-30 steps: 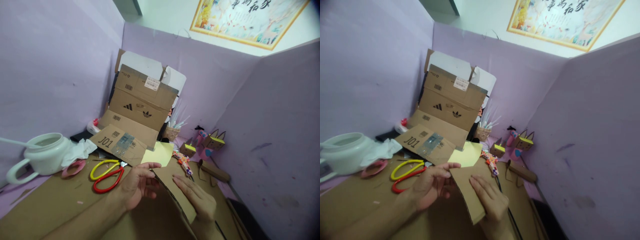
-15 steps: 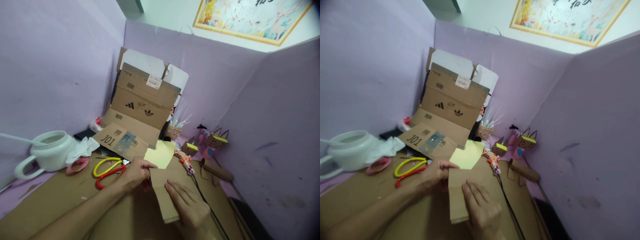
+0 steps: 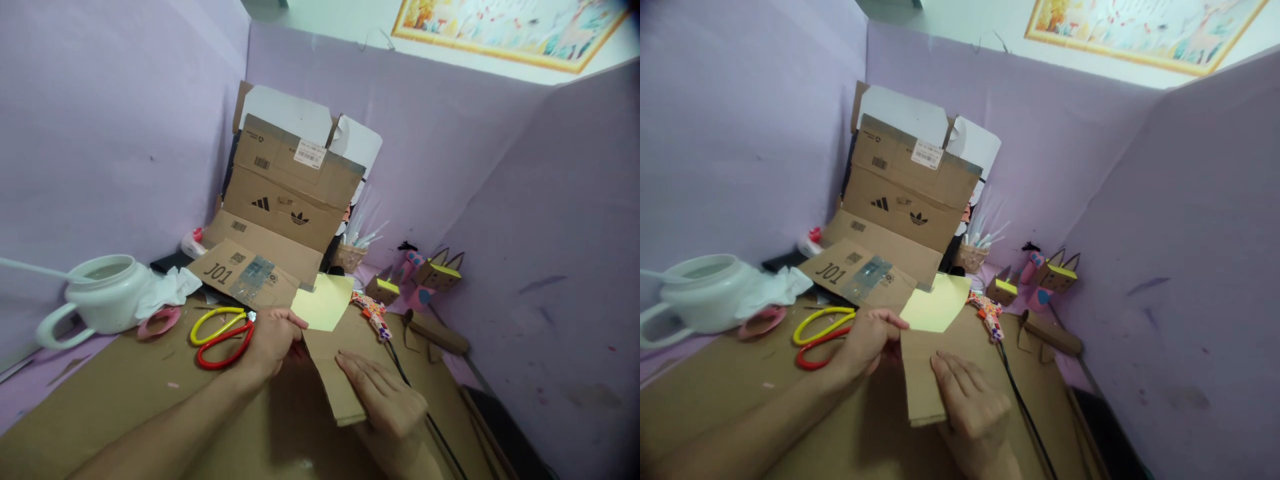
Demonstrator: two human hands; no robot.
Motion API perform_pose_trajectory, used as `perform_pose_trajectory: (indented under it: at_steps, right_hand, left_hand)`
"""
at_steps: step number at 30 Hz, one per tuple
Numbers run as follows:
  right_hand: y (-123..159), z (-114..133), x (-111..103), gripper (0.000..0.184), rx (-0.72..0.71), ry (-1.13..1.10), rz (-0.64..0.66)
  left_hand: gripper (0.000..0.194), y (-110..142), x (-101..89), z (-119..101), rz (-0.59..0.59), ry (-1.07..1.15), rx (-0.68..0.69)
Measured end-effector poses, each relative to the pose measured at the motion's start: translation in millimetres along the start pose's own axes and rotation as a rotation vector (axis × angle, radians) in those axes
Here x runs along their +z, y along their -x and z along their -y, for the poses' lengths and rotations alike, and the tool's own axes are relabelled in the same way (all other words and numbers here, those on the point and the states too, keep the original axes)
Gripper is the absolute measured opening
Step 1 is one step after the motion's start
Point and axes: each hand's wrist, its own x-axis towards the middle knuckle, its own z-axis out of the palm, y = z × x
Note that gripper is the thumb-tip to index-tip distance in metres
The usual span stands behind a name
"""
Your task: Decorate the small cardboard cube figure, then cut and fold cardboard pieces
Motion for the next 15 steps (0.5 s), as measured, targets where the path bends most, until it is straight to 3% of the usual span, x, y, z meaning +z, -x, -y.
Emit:
perform_pose_trajectory:
  at_steps: [4, 8, 11, 15]
  right_hand:
    - [2.1, -0.5, -0.4, 0.044, 0.022, -0.030, 0.005]
    - [10.3, -7.1, -0.6, 0.040, 0.039, -0.059, 0.003]
    - [14.0, -11.3, -0.5, 0.037, 0.208, -0.128, -0.105]
    - [6.8, -6.6, 0.1, 0.017, 0.519, -0.296, -0.226]
  left_hand:
    - [0.020, 5.8, 0.2, 0.6, -0.050, -0.122, 0.162]
    - [0.015, 5.5, -5.8, -10.2, 0.074, -0.158, 0.114]
    - [0.010, -0.6, -18.8, -28.4, 0.202, -0.142, 0.096]
    - [0.029, -3.3, -31.2, -42.9, 0.252, -0.152, 0.213]
